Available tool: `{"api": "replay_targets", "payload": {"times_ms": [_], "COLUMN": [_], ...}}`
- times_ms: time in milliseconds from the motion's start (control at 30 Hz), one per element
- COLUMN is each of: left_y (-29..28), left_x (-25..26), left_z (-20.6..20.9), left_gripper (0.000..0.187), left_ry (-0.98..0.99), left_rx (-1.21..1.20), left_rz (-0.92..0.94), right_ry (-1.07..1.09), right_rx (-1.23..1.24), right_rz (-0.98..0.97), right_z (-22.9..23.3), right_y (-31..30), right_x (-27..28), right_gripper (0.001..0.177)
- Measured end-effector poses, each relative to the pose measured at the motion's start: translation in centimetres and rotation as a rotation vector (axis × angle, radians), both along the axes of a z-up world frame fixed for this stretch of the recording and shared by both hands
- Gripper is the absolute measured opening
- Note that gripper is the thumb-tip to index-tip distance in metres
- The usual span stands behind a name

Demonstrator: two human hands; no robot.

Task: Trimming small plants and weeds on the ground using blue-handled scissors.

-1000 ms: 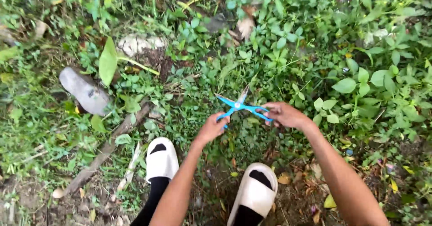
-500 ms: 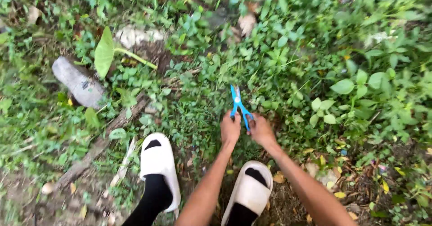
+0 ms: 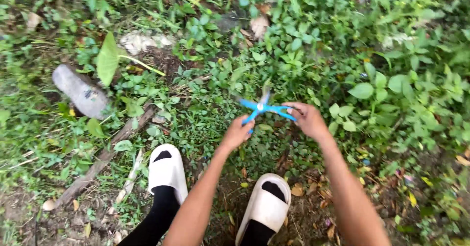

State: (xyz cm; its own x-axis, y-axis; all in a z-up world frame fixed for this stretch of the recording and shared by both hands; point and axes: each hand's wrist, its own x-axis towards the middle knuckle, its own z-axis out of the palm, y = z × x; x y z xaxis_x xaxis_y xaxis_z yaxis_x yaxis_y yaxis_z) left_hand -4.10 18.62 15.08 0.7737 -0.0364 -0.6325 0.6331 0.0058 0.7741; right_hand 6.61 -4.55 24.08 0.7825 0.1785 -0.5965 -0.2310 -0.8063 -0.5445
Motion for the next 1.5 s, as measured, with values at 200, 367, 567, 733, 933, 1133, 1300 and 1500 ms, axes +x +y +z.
{"api": "replay_targets", "payload": {"times_ms": [200, 367, 567, 733, 933, 1133, 1300, 1500], "left_y": [3.2, 5.8, -1.1, 1.4, 3.4, 2.7, 2.5, 2.5], "left_x": [-2.8, 1.7, 4.7, 2.2, -4.1, -8.0, -6.3, -4.7], "left_z": [-8.1, -4.2, -10.1, -5.1, -4.9, -7.0, 0.5, 0.7], "left_gripper": [0.028, 0.029, 0.034, 0.028, 0.016, 0.022, 0.019, 0.023], "left_ry": [-0.108, 0.188, -0.174, -0.059, -0.042, -0.044, 0.015, -0.122], "left_rx": [-0.104, -0.178, 0.297, -0.02, -0.115, -0.052, 0.028, -0.137], "left_rz": [0.211, 0.367, 0.788, 0.741, 0.526, 0.904, 0.757, 0.612], "right_ry": [-0.011, -0.025, -0.383, -0.302, 0.277, 0.331, 0.251, 0.344], "right_rx": [0.171, 0.082, -0.1, 0.51, 0.131, 0.172, 0.306, 0.34], "right_rz": [0.253, 0.31, 0.355, 0.259, 0.318, 0.405, 0.358, 0.284], "right_z": [-4.6, -7.3, -12.7, -13.7, -6.9, -5.7, -8.2, -6.9], "right_y": [5.0, 10.6, 12.2, 6.6, 7.4, 15.9, 14.3, 9.7], "right_x": [5.0, 8.0, -0.1, 3.1, 7.2, -3.2, -5.2, -2.9], "right_gripper": [0.026, 0.026, 0.026, 0.035, 0.03, 0.03, 0.022, 0.026]}}
